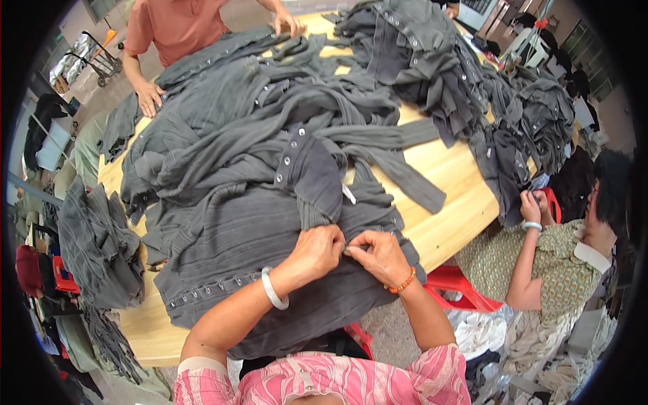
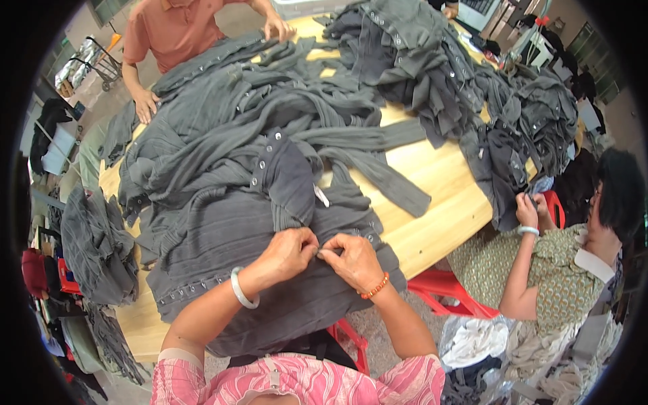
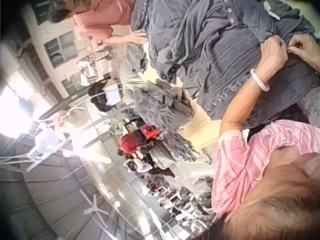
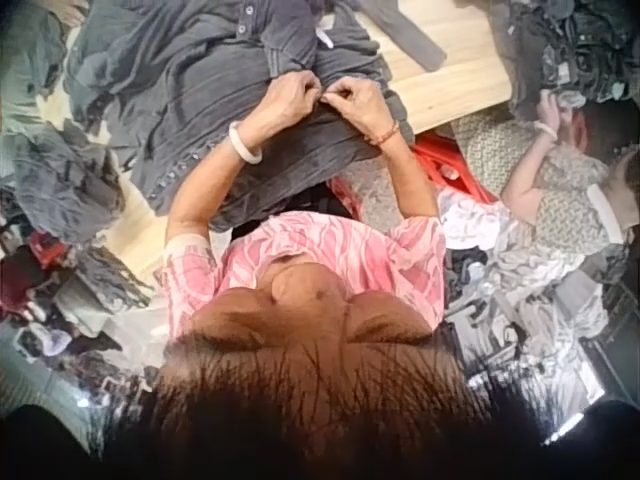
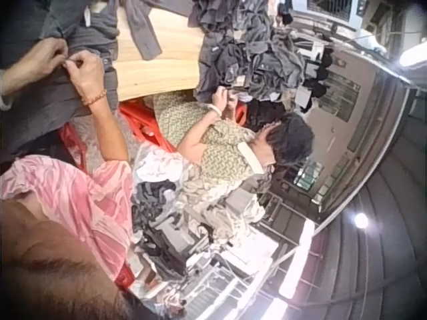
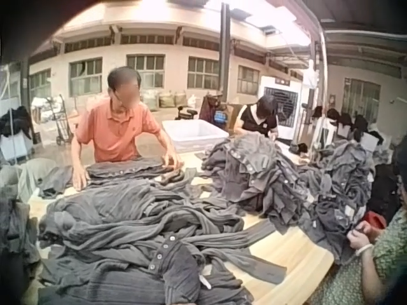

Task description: Folding and inspecting grey textile garments with metal eyelets on a workbench in a factory.

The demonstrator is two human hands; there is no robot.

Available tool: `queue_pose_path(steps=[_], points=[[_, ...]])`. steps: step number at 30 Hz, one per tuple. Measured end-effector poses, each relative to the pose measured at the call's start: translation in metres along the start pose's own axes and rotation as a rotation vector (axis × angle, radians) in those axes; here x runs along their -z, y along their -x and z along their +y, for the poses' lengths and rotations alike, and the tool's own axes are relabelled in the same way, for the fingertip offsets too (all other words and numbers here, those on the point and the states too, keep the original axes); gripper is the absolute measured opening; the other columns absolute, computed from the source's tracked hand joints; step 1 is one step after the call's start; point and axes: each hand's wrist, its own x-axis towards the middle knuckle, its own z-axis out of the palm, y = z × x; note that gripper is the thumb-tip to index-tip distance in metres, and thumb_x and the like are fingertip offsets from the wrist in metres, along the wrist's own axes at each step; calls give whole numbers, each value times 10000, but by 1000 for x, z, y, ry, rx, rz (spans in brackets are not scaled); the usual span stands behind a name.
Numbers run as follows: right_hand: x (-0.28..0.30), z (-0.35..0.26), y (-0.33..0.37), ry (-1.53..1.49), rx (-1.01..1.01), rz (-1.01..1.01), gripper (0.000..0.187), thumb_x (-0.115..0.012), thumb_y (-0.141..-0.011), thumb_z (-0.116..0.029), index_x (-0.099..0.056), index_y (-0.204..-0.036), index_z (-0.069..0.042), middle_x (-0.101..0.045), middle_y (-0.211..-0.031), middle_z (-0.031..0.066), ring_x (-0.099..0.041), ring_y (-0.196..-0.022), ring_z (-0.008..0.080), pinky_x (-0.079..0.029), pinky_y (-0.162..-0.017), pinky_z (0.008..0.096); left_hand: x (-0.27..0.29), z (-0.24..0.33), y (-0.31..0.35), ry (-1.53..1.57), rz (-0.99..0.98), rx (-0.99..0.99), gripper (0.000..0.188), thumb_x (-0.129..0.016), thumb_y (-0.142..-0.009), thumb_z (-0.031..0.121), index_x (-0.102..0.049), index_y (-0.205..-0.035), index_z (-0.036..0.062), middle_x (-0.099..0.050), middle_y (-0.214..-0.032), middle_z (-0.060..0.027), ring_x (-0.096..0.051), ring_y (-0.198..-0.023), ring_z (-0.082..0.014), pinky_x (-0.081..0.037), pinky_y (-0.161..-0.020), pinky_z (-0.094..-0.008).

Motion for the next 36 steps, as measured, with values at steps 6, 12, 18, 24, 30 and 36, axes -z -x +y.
queue_pose_path(steps=[6, 12, 18, 24, 30, 36], points=[[0, 22, -8, -210, -15, -128, 141, -796, -837, -121, -736, -871, 2, -661, -713, -23, -545, -622, 16, -447, -542, 206, 6, -7, -4, 56, -125, 58, 171, -612, -885, 141, -679, -931, -9, -683, -764, -163, -677, -703, -257, -512, -652, -382], [6, 23, -11, -228, 4, -173, 179, -798, -836, -144, -730, -893, 12, -690, -755, 11, -565, -654, 30, -469, -580, 218, 12, 0, -7, 63, -222, 164, 201, -608, -881, 175, -679, -939, -4, -694, -850, -204, -688, -832, -353, -525, -768, -423], [3, 26, -9, -55, 106, -162, 192, -791, -833, -149, -738, -909, 19, -719, -766, 45, -603, -671, 53, -501, -619, 236, 8, -13, -4, 161, -273, 137, 118, -599, -900, 73, -656, -952, -16, -617, -732, -28, -553, -680, -90, -454, -609, -282], [6, 29, -21, 4, 142, -229, 212, -804, -795, -207, -748, -863, -14, -726, -728, 60, -628, -655, 78, -506, -639, 280, 11, -17, -9, 253, -326, 151, 85, -589, -924, 61, -643, -908, -3, -598, -757, 13, -526, -714, -65, -449, -627, -252], [14, 17, -8, 239, 45, -73, 276, -815, -767, -305, -748, -801, -40, -708, -717, 116, -670, -616, 237, -504, -595, 346, 17, 2, -9, 84, -252, 120, 137, -605, -891, 107, -659, -901, -19, -652, -725, -169, -644, -681, -243, -498, -650, -375], [25, 25, 0, 194, 53, -69, 233, -748, -815, -324, -760, -862, -96, -724, -807, 105, -688, -752, 316, -538, -698, 404, 12, 1, -6, 72, -223, 112, 102, -608, -907, 87, -649, -916, -7, -596, -692, -45, -522, -639, -115, -428, -584, -304]])
